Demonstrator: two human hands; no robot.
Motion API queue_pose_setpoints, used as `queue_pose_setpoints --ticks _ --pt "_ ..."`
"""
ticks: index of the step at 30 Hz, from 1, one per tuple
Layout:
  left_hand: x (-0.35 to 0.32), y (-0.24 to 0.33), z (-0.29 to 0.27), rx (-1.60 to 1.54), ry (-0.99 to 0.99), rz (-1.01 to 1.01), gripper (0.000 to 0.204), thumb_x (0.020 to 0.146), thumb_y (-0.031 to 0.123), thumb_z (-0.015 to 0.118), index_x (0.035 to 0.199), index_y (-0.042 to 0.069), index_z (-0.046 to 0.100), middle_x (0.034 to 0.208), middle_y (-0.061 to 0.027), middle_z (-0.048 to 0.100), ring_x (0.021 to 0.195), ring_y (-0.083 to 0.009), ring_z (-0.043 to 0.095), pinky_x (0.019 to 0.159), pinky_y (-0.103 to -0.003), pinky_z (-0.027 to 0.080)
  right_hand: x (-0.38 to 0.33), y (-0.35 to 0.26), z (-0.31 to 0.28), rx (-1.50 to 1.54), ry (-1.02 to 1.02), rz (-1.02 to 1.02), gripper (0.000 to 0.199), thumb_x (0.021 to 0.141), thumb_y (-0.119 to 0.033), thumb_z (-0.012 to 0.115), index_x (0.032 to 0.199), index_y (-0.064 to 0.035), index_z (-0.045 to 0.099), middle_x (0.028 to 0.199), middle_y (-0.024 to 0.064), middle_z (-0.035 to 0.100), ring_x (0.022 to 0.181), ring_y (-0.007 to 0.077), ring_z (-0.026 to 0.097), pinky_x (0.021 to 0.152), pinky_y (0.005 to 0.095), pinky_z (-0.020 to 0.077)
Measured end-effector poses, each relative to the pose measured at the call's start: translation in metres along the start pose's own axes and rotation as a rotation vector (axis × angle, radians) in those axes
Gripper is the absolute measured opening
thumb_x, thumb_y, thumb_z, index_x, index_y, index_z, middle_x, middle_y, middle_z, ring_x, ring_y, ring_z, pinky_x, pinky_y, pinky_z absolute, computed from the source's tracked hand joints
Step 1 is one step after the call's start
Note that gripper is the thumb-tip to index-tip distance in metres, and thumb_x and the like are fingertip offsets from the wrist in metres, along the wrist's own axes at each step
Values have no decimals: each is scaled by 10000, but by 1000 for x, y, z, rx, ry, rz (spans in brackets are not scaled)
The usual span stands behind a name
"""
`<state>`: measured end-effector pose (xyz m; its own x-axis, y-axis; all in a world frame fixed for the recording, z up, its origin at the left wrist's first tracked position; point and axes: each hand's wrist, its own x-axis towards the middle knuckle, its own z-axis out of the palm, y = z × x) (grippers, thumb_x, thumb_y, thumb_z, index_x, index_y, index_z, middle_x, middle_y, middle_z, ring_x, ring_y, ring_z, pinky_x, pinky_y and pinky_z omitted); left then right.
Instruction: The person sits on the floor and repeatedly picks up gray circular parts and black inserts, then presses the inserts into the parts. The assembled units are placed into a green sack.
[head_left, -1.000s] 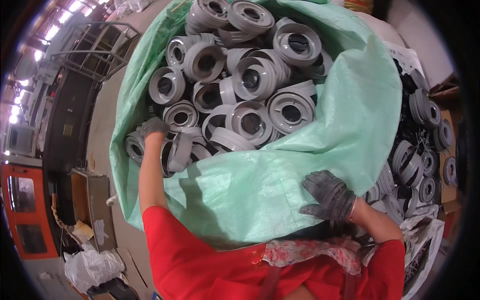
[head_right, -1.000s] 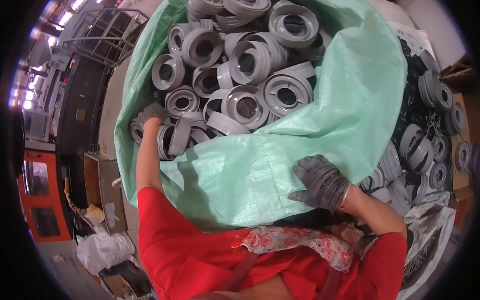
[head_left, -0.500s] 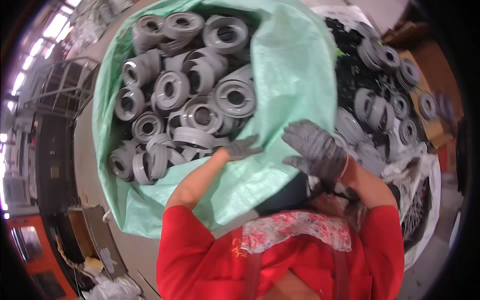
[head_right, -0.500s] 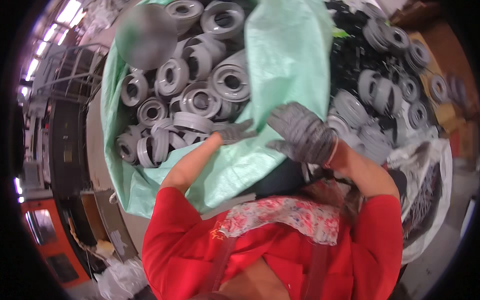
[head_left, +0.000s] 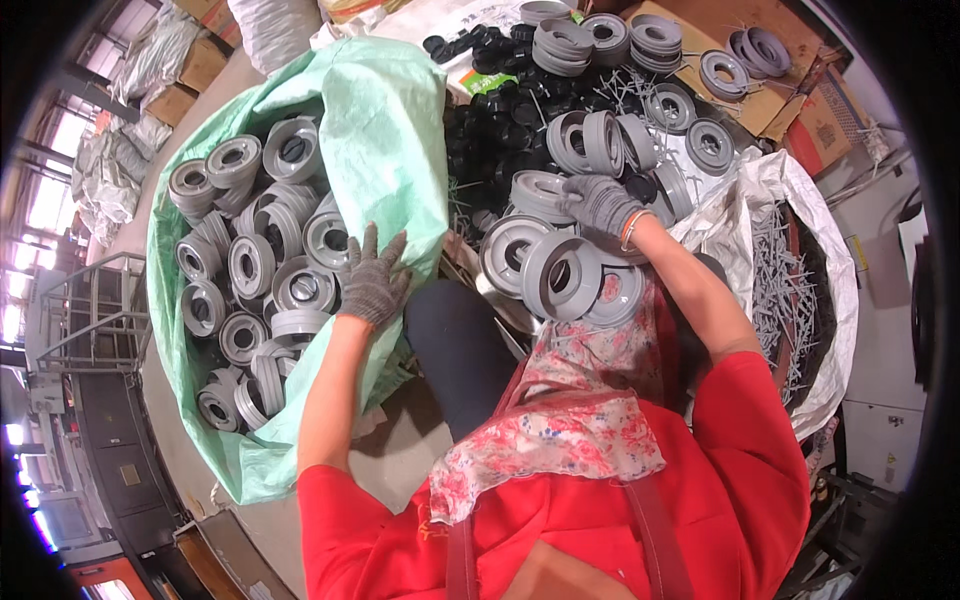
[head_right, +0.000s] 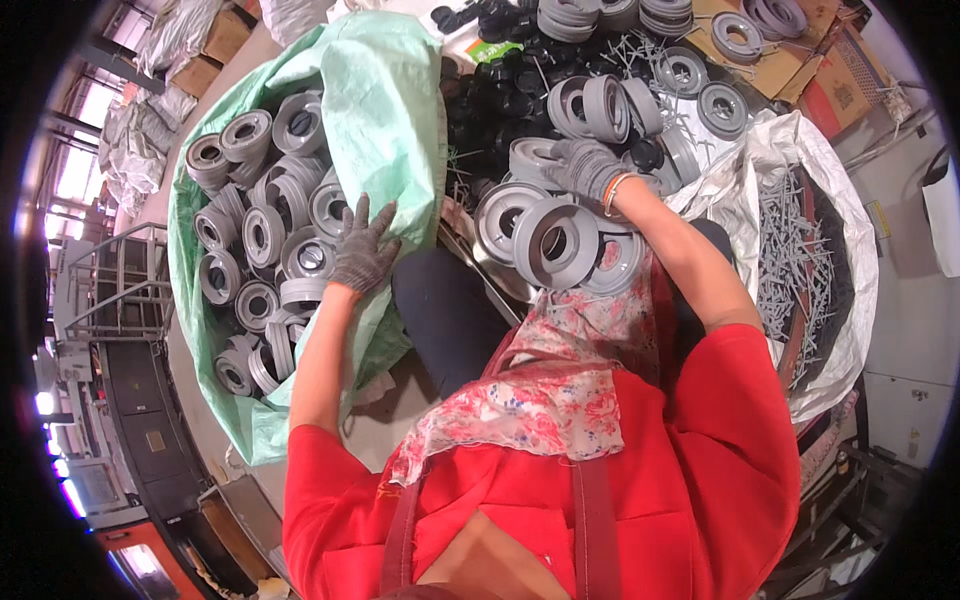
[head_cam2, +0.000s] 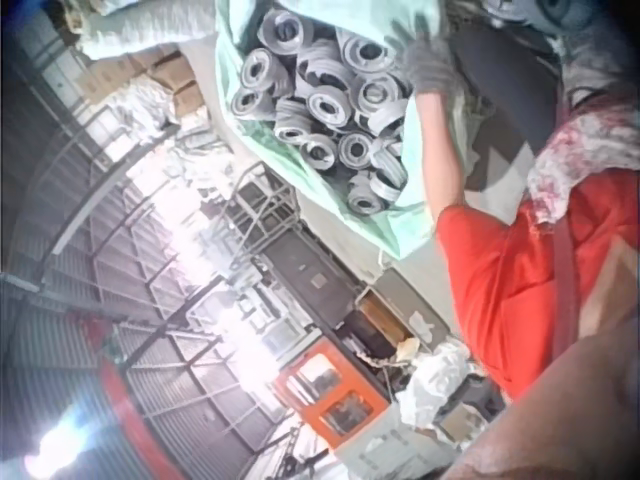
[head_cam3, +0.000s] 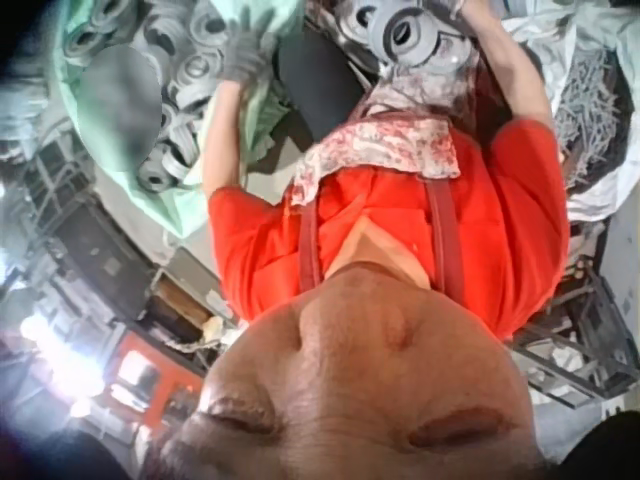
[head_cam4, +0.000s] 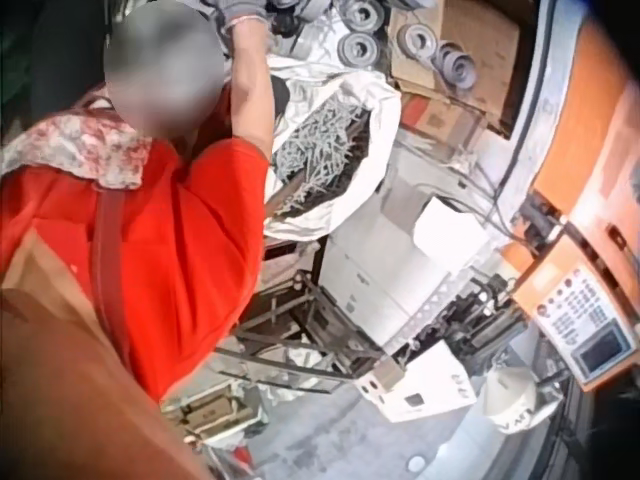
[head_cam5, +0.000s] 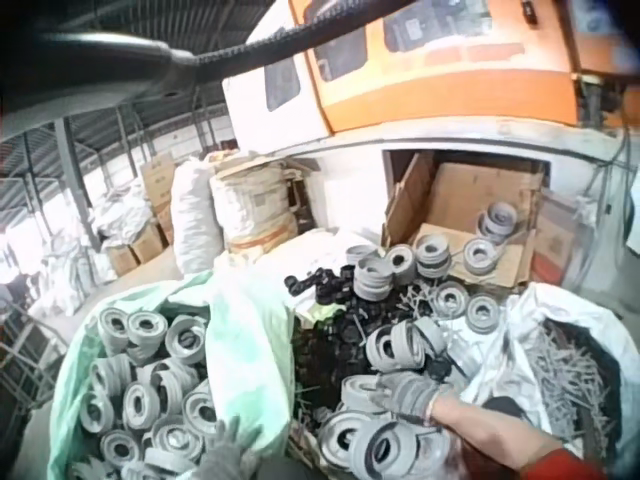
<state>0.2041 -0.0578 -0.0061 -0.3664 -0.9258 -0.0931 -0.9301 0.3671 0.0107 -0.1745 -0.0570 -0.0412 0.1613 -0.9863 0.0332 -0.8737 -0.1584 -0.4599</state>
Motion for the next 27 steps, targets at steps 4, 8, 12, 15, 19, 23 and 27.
queue_pose_setpoints --ticks 4,8,12,15,19,23,27 --pt "53 -29 89 -150 -263 -99 636 798 388 622 1381 257 405 1457 -188 309 1286 -402 370 1047 -447 333 28 17 7 -49 -83 5 480 792 -410 607 1032 5 624 1000 235 626 957 375 598 863 431 462" --pt "74 5 44 -372 -248 -36 712 752 351 703 1343 65 427 1400 -254 359 1294 -367 377 1048 -372 344 95 45 8 -146 -75 -36 533 783 -479 592 1014 1 620 1026 232 613 992 382 578 892 432 446" --pt "109 -14 63 -481 513 -24 781 714 316 760 1366 71 408 1387 -251 364 1274 -381 372 1037 -429 338 194 54 28 -283 -115 -38 622 754 -519 608 1168 -56 572 1191 172 540 1142 348 486 973 442 390" --pt "123 -37 127 -772 435 -447 827 706 280 770 1397 75 365 1441 -252 295 1348 -384 268 1094 -418 250 275 25 50 -451 -200 -112 617 767 -522 577 1208 -91 546 1282 142 482 1233 311 409 990 518 326" --pt "125 -33 139 -653 188 -315 881 712 263 758 1431 55 292 1476 -234 247 1383 -373 203 1113 -416 217 382 51 113 -651 -179 -169 513 818 -355 548 1257 -94 499 1244 156 515 1156 309 488 977 540 327" --pt "121 -42 158 -701 133 -252 900 709 250 753 1434 28 268 1482 -237 233 1386 -373 196 1117 -417 211 405 99 165 -474 268 -56 421 837 -173 509 1251 -96 508 1209 147 573 1127 324 542 970 473 387" --pt "123 -50 170 -671 48 -288 923 697 254 759 1436 22 256 1491 -227 219 1380 -368 216 1112 -399 229 388 121 157 -661 -550 -125 402 792 -224 578 1174 -98 588 1177 165 599 1118 260 562 924 366 446"
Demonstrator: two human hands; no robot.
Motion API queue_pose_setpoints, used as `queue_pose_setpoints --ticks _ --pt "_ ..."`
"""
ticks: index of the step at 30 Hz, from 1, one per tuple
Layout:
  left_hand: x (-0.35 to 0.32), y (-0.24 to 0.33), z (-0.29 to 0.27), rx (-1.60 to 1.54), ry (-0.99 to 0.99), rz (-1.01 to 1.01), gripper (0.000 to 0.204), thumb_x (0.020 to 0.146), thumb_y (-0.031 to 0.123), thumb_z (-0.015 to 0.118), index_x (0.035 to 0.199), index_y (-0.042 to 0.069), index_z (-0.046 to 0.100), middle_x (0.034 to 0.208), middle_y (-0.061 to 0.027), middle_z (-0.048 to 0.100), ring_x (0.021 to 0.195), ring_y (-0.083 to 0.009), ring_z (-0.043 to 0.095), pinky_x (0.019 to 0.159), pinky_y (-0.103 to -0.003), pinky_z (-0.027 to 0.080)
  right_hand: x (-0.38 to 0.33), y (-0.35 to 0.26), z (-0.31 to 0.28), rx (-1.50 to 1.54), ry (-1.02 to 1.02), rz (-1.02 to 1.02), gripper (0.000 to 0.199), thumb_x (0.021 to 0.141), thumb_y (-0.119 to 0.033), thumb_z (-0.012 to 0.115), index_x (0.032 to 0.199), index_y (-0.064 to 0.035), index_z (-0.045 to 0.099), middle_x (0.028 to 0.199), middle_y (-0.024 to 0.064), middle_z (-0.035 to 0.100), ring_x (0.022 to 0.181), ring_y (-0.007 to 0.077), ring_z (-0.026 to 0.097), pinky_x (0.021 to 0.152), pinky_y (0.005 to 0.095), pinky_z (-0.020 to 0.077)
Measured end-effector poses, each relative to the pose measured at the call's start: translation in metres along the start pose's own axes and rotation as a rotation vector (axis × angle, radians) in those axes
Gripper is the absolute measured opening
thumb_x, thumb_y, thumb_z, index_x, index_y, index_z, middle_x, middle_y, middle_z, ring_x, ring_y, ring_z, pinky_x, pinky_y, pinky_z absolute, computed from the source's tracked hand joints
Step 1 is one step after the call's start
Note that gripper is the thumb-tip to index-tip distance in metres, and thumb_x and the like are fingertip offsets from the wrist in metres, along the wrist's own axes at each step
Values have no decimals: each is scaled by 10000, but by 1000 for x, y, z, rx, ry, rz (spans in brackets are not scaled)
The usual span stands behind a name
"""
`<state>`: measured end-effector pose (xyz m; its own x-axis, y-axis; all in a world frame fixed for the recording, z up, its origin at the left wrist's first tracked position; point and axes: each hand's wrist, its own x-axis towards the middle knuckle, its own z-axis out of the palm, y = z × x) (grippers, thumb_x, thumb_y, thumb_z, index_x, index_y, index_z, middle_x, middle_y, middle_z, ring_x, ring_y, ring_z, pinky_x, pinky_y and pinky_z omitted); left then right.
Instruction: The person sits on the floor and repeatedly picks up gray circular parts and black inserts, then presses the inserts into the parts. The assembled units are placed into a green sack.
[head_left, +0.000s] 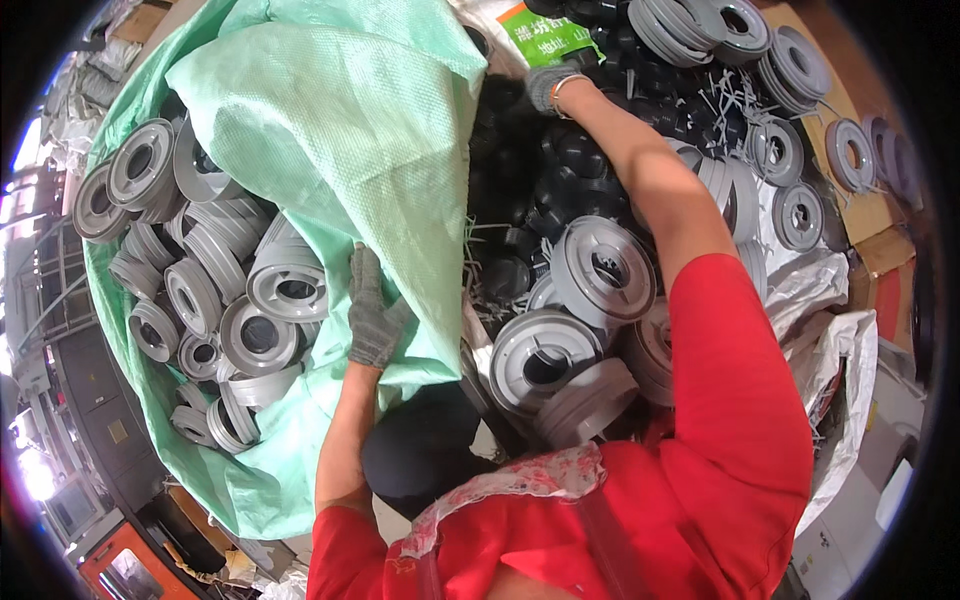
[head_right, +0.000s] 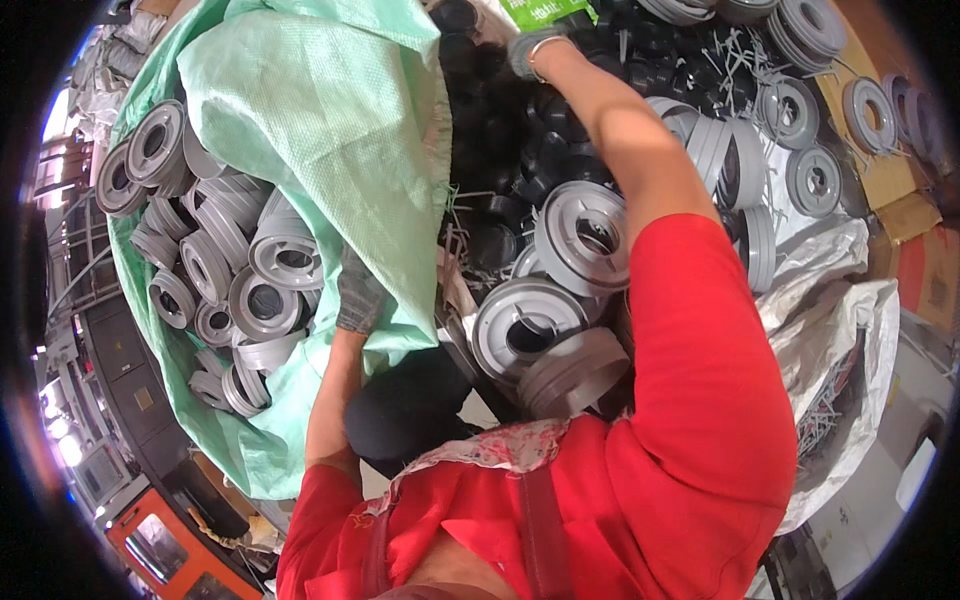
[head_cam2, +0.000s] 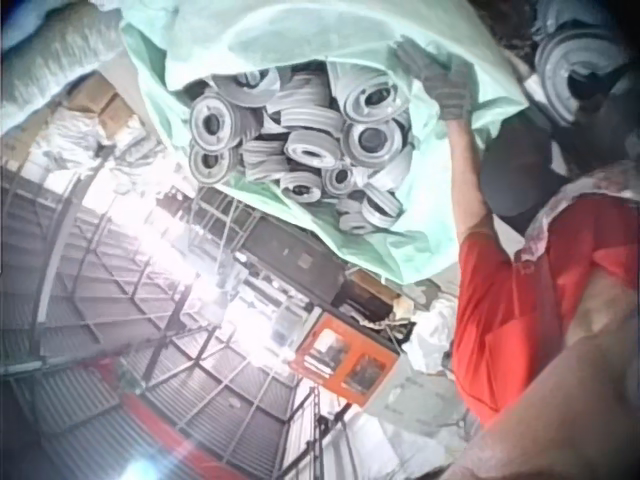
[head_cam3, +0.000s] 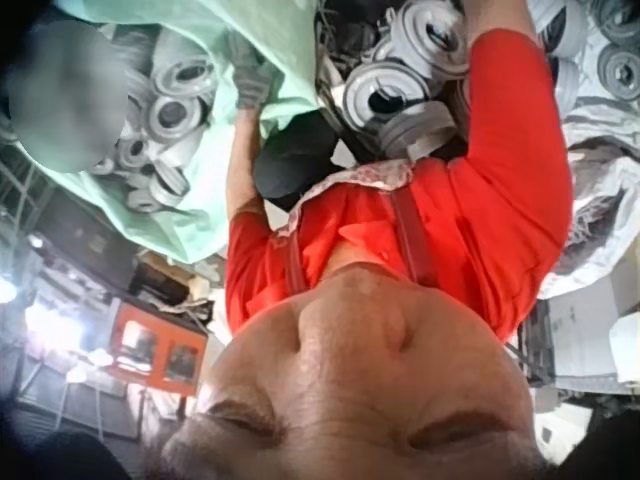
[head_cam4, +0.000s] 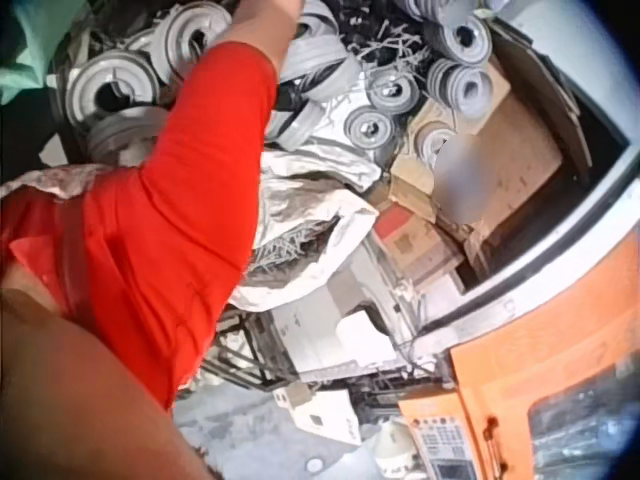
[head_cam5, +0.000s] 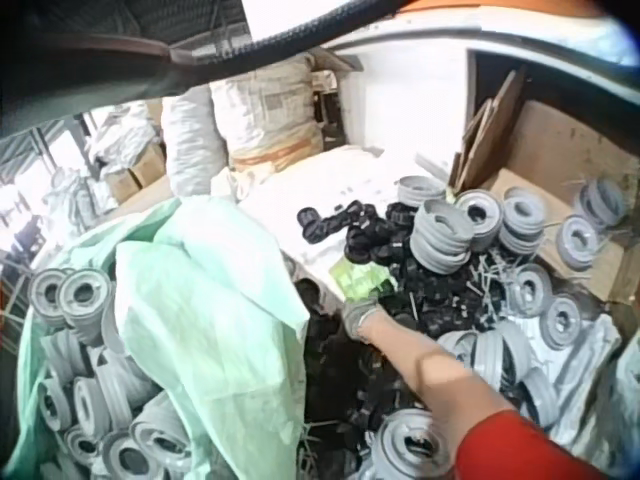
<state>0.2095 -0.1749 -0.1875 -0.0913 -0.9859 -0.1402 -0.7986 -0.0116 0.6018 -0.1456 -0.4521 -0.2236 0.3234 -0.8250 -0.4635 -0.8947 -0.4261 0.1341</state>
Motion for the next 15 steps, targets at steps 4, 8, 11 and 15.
queue_pose_setpoints --ticks 4,8,11,15 --pt "-3 0 -3 -17 61 33 907 716 286 738 1440 33 254 1485 -227 234 1378 -365 221 1107 -401 239 -86 -33 8 321 -152 -120 645 658 -627 612 1044 -116 686 1076 141 653 1007 284 614 863 380 476" --pt "5 21 -8 15 95 67 867 742 290 734 1433 38 275 1470 -232 262 1370 -339 256 1091 -383 273 -140 -21 37 385 -100 -156 492 748 -507 570 980 -90 689 988 159 663 925 342 623 829 408 479" --pt "0 34 -20 -125 96 18 779 767 288 731 1382 -4 351 1396 -247 383 1284 -327 408 1044 -362 348 -186 -31 67 487 -73 -279 327 804 -333 540 944 -62 659 959 172 653 877 383 602 789 426 478" --pt "-33 97 -44 -28 330 191 675 765 257 740 1320 8 447 1232 -234 548 1145 -318 539 956 -376 429 -247 -26 73 512 -17 -130 422 807 -371 585 1062 -36 613 965 205 640 909 370 610 807 424 480"
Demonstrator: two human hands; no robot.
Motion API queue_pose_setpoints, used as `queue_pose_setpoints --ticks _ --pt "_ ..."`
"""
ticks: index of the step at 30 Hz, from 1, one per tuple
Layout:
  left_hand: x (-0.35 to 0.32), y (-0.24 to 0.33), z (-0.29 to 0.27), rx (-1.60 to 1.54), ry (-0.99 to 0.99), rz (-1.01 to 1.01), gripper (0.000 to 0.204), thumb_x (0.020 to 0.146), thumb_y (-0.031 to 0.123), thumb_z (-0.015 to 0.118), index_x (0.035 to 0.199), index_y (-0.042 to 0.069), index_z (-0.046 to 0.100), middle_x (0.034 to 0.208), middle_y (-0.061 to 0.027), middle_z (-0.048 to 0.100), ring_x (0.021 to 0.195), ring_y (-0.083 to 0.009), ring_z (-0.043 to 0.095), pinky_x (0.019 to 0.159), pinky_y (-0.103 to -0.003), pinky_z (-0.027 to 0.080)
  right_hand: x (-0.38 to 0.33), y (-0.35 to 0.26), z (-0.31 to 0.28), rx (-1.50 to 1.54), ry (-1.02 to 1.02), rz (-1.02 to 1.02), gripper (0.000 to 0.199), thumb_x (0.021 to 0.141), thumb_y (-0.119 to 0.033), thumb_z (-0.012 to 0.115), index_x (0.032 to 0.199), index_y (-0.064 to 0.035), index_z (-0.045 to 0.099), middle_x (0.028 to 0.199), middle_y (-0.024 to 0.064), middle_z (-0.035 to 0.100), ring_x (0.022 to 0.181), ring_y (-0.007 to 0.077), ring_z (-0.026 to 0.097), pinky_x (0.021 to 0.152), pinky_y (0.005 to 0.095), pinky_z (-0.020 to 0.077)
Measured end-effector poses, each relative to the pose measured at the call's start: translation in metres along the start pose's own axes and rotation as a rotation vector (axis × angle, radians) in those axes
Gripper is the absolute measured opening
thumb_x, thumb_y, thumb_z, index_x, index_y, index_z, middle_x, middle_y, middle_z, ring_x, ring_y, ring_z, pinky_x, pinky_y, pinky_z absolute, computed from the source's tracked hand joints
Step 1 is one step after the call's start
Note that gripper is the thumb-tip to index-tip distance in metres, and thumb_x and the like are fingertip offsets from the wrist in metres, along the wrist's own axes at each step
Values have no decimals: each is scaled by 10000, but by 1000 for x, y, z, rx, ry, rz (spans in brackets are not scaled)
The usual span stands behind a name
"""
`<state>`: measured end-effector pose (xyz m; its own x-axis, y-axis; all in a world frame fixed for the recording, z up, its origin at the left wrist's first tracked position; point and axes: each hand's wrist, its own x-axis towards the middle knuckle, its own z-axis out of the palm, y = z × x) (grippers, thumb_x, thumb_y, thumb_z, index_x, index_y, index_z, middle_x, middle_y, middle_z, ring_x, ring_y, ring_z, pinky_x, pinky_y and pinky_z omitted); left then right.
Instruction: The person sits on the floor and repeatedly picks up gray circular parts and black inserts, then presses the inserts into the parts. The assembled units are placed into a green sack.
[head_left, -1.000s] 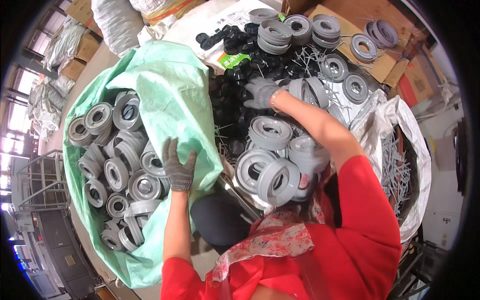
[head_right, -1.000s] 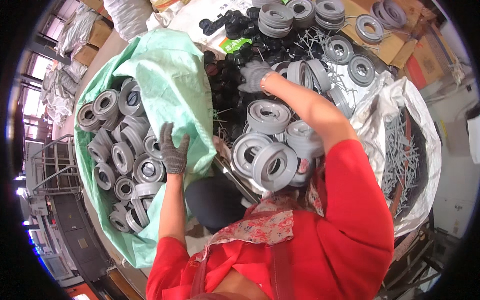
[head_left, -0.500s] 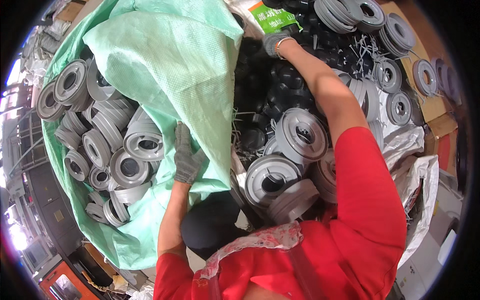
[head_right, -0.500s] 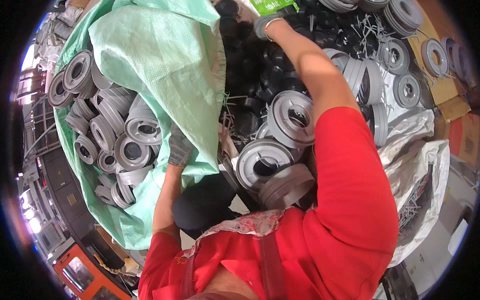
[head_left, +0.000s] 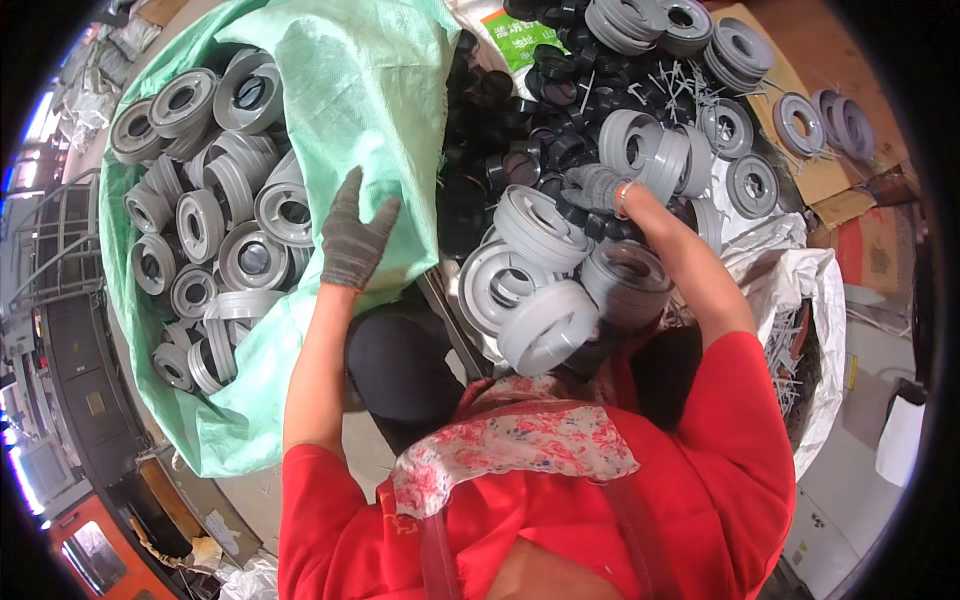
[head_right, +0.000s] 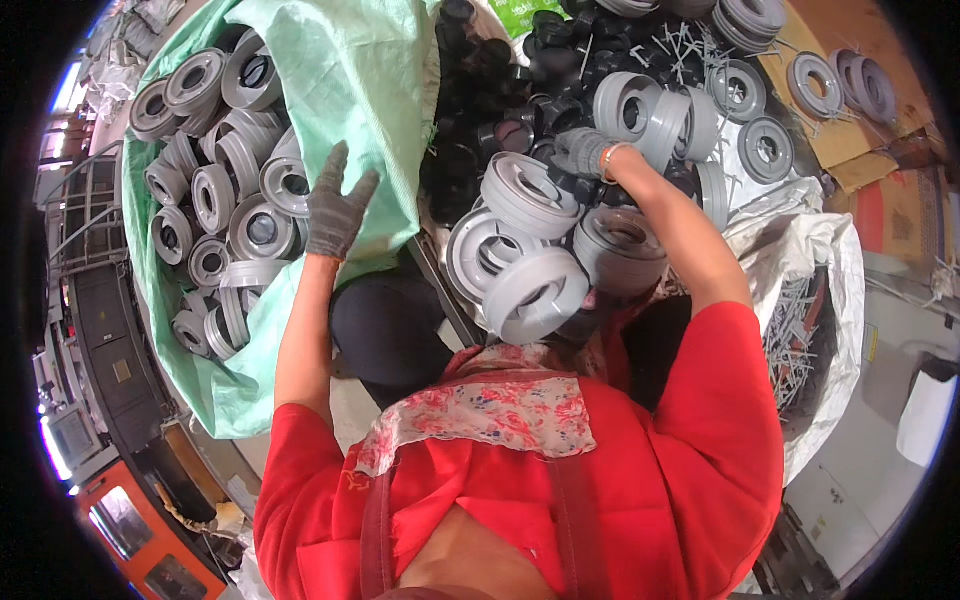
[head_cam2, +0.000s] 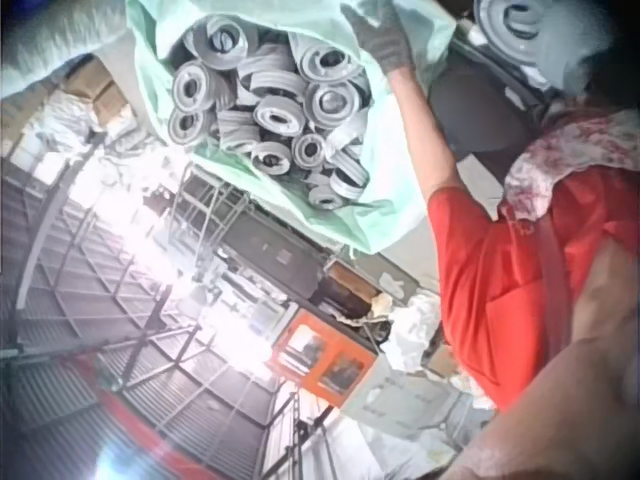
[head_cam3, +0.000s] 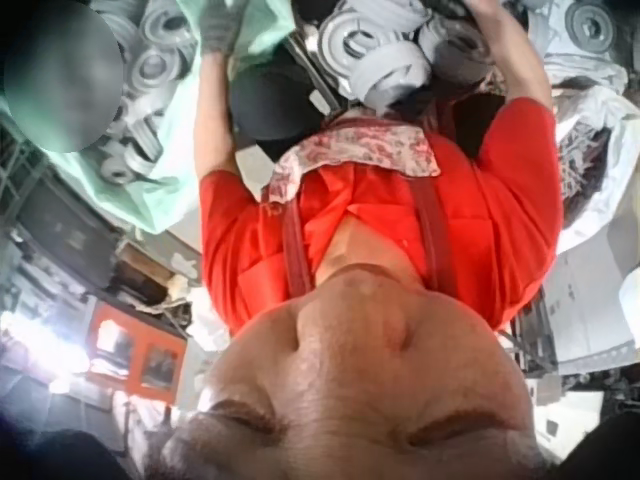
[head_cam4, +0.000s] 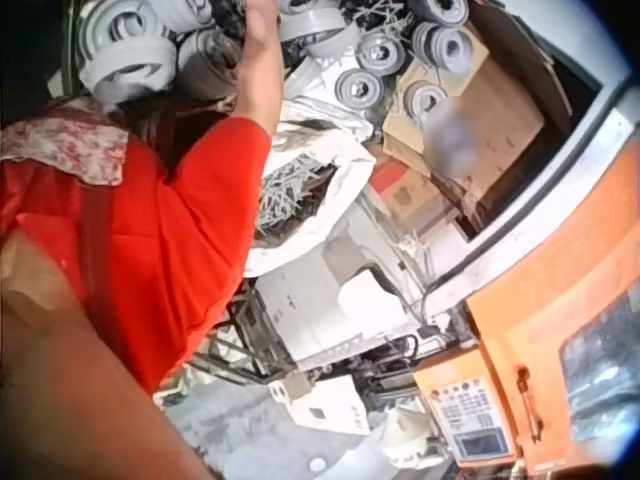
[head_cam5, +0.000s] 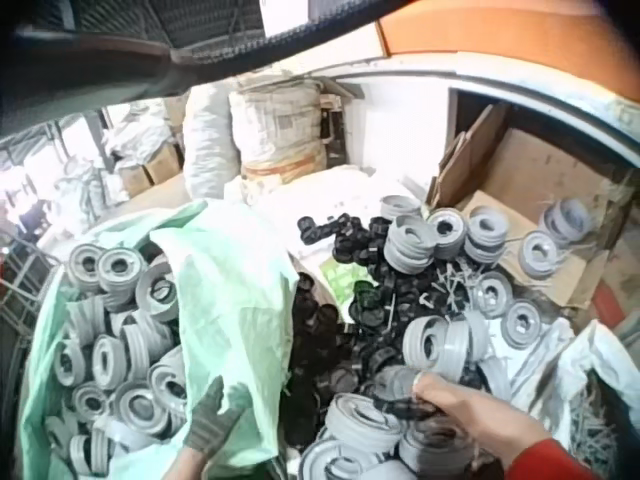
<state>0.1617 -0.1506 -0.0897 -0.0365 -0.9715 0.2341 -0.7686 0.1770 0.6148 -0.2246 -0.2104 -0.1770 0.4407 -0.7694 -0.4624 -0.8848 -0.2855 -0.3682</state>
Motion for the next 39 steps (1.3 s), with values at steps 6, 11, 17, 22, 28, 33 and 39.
queue_pose_setpoints --ticks 6,11,17,22,28,33,39 --pt "-42 149 -22 -305 -605 -97 255 803 182 685 1023 55 664 898 -129 674 878 -192 638 793 -279 485 -94 -16 3 83 174 2 425 731 -314 707 1035 -36 604 1016 193 623 951 355 593 829 416 473" --pt "-33 152 65 244 -598 717 151 709 183 661 811 75 634 793 -129 620 837 -302 618 741 -396 486 -130 -49 12 293 462 93 491 692 -226 711 1119 -15 589 1115 209 591 1049 370 557 913 406 444" --pt "-26 138 127 545 -903 308 571 728 521 566 1191 190 623 1192 -171 595 1125 -314 552 1004 -410 360 -154 -10 32 204 423 468 355 645 -252 742 908 -26 666 949 200 642 954 384 593 829 410 467" --pt "-62 118 99 582 -497 458 625 697 465 633 1219 127 577 1179 -170 581 1148 -326 515 1010 -471 338 -171 30 72 334 678 151 268 657 -189 752 837 -8 667 892 164 642 823 302 611 783 385 477" --pt "-94 151 7 -403 -294 -80 732 590 362 816 1150 -3 519 1061 -168 613 993 -282 603 866 -377 478 -192 -97 21 606 971 -208 221 707 11 704 905 5 606 1084 116 575 926 182 581 795 282 487" --pt "-129 152 -19 -1071 -363 -321 600 747 281 754 1228 23 505 1054 -68 620 938 -152 585 839 -308 484 -202 -194 -2 558 822 -432 158 704 24 684 839 -1 606 1296 220 488 1185 269 523 922 329 458" --pt "-150 164 -51 -941 -393 -345 583 746 238 753 1212 -8 504 947 -99 646 885 -160 606 772 -338 519 -180 -193 17 442 680 -358 801 594 -161 768 1303 1 434 1269 231 484 1159 366 491 992 407 396"
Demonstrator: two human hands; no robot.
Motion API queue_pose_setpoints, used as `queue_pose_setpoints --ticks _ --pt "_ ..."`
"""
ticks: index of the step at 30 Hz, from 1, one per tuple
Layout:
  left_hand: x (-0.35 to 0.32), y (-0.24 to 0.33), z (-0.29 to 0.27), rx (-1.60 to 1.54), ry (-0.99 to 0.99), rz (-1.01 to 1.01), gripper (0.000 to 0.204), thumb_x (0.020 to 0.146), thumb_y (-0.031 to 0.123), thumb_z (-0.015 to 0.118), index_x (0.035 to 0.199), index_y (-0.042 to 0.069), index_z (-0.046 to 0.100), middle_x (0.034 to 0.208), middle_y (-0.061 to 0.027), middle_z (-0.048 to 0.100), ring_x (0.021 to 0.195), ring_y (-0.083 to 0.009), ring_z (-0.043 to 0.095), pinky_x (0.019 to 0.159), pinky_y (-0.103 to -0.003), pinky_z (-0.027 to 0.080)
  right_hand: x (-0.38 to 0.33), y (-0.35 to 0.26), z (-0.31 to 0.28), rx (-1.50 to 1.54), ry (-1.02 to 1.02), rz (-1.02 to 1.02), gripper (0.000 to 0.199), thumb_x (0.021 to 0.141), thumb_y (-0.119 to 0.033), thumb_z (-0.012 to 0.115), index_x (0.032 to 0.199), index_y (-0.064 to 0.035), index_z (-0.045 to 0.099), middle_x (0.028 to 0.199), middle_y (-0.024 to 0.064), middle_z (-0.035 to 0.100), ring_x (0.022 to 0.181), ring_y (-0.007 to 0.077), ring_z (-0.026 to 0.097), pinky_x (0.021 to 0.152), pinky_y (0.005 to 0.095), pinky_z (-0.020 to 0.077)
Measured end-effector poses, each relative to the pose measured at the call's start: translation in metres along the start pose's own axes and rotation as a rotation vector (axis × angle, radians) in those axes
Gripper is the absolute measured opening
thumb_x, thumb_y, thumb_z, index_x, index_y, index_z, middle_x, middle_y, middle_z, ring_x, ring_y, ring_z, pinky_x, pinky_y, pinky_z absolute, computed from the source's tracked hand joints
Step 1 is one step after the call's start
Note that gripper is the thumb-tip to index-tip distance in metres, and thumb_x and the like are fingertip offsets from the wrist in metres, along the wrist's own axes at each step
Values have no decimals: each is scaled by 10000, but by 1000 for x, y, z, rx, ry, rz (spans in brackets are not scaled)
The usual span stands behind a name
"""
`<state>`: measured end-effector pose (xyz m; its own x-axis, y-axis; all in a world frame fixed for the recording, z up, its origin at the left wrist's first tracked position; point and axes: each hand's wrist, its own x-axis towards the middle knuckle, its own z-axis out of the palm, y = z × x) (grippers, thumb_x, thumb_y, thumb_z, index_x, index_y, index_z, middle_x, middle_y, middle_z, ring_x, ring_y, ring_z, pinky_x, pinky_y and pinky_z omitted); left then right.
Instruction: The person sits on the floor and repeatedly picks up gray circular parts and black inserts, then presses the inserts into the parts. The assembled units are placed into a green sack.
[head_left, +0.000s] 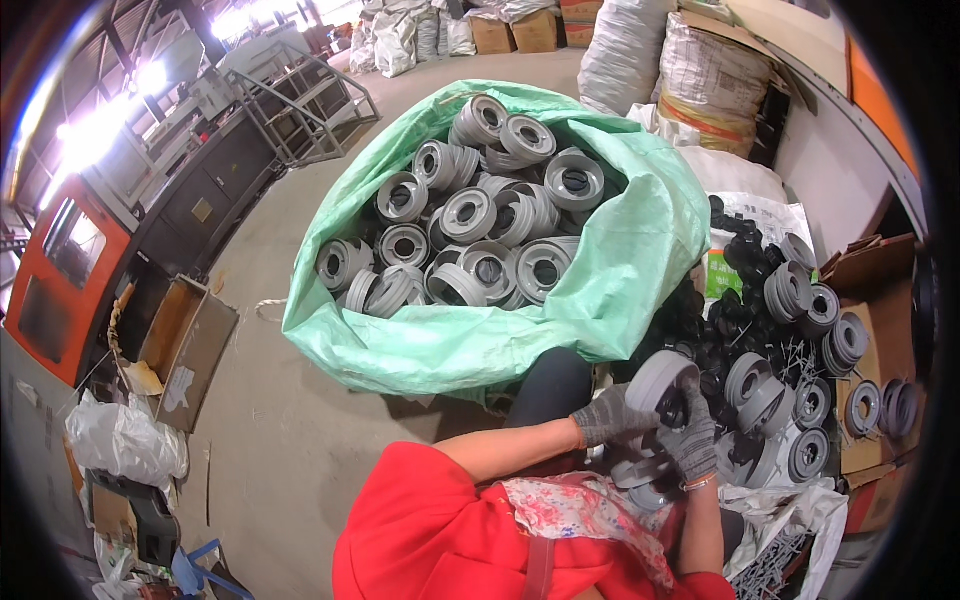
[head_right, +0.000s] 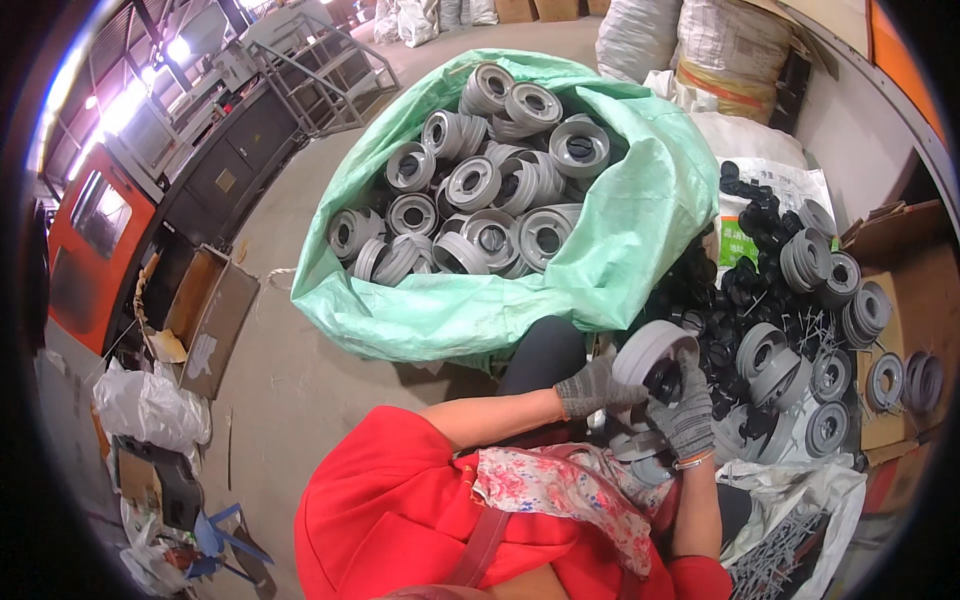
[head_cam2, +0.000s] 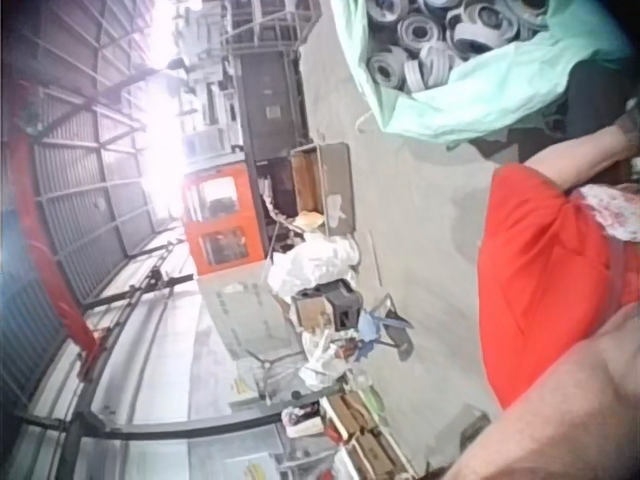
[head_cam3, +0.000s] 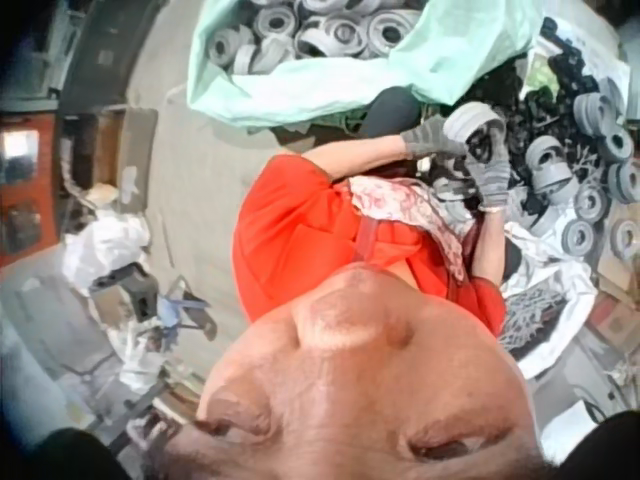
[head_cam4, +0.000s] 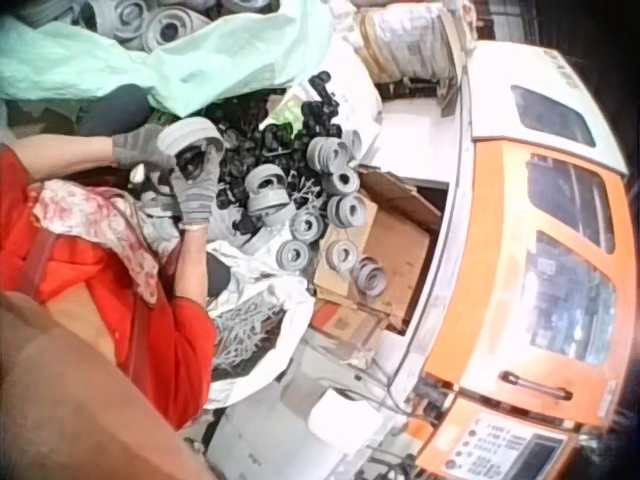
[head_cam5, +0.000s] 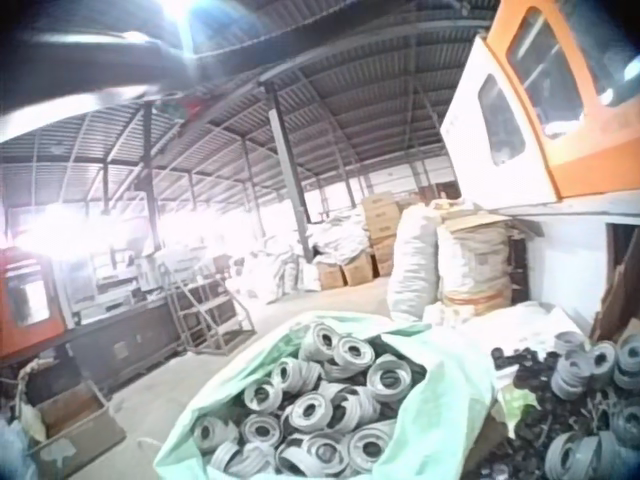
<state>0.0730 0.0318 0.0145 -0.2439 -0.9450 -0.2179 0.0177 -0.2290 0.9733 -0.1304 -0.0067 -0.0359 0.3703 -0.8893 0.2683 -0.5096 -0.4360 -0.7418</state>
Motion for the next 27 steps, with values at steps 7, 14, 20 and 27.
queue_pose_setpoints --ticks 7,14,20,27 --pt "-4 1 -5 203 -3 182 666 714 328 733 1247 4 502 1012 -141 658 906 -191 631 808 -321 502 -13 -12 1 -326 -80 -108 919 471 -227 795 1258 53 412 1264 273 429 1194 433 415 1037 462 343" --pt "-7 16 -8 198 -81 103 648 708 284 714 1255 14 496 1089 -158 621 983 -229 589 885 -328 454 -23 -5 -1 -226 -133 -174 846 556 -223 759 1271 61 407 1289 280 420 1212 425 415 1039 433 346" --pt "-16 5 9 382 -38 401 825 693 410 766 1320 -1 422 1210 -199 558 1111 -276 556 955 -340 434 -23 12 24 569 118 151 738 751 -182 661 1358 48 310 1342 179 427 1248 301 428 1037 375 349" --pt "-10 -27 -14 756 -148 1055 779 691 293 767 1338 63 400 1414 -158 386 1330 -359 334 1099 -484 255 -26 15 18 320 63 23 548 908 -200 495 1378 11 309 1318 132 453 1188 240 475 975 330 403"
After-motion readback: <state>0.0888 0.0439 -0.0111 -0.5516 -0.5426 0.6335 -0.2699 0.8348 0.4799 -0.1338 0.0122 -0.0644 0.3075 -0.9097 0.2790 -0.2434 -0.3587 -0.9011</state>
